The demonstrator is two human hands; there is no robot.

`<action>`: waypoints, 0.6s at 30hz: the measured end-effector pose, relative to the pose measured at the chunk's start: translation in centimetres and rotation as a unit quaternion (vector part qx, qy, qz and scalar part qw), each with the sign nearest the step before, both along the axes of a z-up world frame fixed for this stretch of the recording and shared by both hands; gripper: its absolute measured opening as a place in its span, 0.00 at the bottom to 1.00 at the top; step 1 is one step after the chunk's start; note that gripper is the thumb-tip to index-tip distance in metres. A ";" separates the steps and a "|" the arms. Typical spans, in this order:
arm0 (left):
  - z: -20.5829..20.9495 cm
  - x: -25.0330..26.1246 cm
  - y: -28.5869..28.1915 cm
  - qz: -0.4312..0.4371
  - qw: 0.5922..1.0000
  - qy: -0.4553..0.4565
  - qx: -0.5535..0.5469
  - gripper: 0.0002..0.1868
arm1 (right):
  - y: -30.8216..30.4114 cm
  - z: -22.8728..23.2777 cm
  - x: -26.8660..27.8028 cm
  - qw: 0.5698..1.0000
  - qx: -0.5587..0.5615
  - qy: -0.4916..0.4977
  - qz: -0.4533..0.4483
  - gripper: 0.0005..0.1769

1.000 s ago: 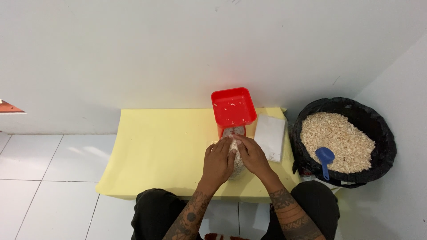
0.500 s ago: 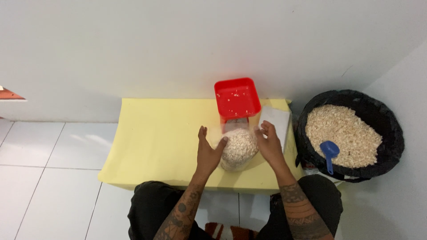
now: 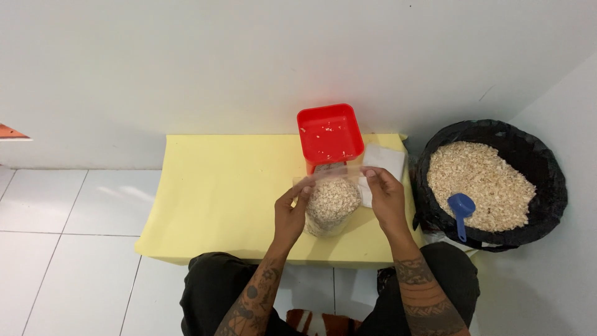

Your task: The person is scooping wood shavings from a large black bin into a clear plastic bag, then placing the bag on a red scale to weigh it.

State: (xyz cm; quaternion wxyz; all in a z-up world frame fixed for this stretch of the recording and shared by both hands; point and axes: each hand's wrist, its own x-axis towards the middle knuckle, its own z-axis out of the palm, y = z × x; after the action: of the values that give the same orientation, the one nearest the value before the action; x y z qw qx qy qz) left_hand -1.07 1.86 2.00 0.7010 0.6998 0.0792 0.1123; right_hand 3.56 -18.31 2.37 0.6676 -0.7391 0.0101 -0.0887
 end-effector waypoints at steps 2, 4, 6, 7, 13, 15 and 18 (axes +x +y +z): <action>0.6 0.1 -0.2 0.002 1.000 0.006 -0.002 0.12 | 0.0 0.5 0.0 1.000 0.009 0.006 -0.004 0.13; 0.6 0.4 -0.3 0.004 1.000 0.012 -0.003 0.12 | 0.1 0.5 0.3 1.000 0.017 0.012 -0.008 0.13; -0.2 1.1 -0.3 0.013 1.000 0.018 -0.012 0.13 | 0.1 0.1 0.7 0.999 0.030 0.030 -0.002 0.16; -0.5 1.4 -0.3 0.012 1.000 0.020 -0.012 0.13 | 0.0 -0.3 1.0 0.999 0.029 0.032 -0.003 0.16; -1.0 2.1 -1.3 0.060 0.997 0.010 -0.057 0.23 | -0.5 -3.1 2.1 0.989 0.025 0.141 0.032 0.23; -2.2 1.7 -2.0 0.080 0.994 0.008 -0.079 0.32 | -0.1 -2.6 1.8 0.984 0.039 0.168 0.053 0.34; -3.9 0.9 -3.7 0.086 0.993 0.001 -0.080 0.37 | -0.1 -1.9 1.8 0.983 0.031 0.164 0.081 0.39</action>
State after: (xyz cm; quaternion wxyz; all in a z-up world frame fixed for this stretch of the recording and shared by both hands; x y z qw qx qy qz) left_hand -0.20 -1.82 -1.87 0.7424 0.6322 0.1483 0.1648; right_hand 5.31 -18.43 0.45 0.6843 -0.7211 0.0621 0.0888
